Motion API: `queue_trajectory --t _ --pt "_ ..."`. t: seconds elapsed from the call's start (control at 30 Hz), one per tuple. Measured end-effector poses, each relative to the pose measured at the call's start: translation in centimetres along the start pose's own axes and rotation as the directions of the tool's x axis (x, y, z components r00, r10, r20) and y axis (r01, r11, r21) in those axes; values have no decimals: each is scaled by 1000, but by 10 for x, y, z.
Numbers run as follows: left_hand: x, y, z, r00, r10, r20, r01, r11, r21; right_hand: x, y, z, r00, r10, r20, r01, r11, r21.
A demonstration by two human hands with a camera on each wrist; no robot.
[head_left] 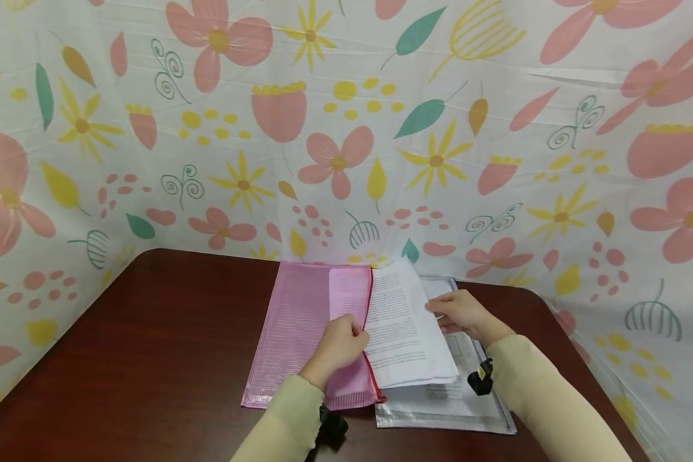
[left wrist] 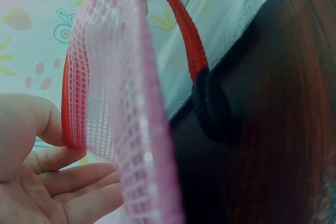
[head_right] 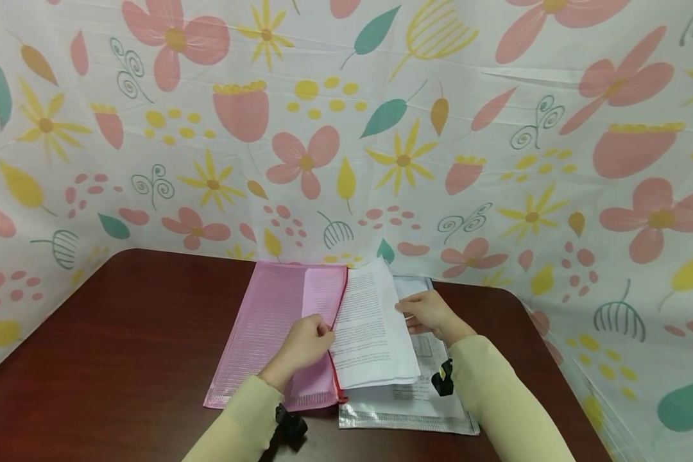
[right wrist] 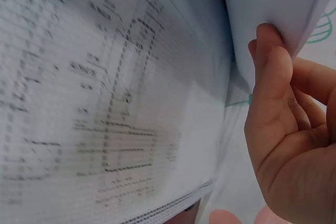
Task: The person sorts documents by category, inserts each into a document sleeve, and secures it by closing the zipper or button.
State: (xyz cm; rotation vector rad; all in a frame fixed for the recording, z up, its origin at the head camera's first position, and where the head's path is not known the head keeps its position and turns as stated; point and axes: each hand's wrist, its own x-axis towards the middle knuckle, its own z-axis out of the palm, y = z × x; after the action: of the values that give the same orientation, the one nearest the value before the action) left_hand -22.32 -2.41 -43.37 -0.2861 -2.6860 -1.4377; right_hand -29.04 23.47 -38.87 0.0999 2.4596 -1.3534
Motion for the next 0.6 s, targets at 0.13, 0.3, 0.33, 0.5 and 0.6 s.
queue_trajectory --t 0.13,0.3,0.33,0.5,0.6 --pt "0 0 1 1000 -2 -2 2 1000 1 6 0 -1 1000 -11 0 11 999 -31" --pt "0 2 2 1000 -24 14 24 1000 -3 10 5 0 999 -9 -31 6 997 -81" --pt "0 2 2 1000 -24 18 24 1000 -4 10 6 1 999 -7 -41 3 996 -92" --pt "0 2 3 999 -20 27 20 1000 -12 11 7 6 994 4 -107 -19 989 -149" --pt "0 2 5 999 -23 28 23 1000 -16 12 8 9 991 4 -135 -30 981 -191"
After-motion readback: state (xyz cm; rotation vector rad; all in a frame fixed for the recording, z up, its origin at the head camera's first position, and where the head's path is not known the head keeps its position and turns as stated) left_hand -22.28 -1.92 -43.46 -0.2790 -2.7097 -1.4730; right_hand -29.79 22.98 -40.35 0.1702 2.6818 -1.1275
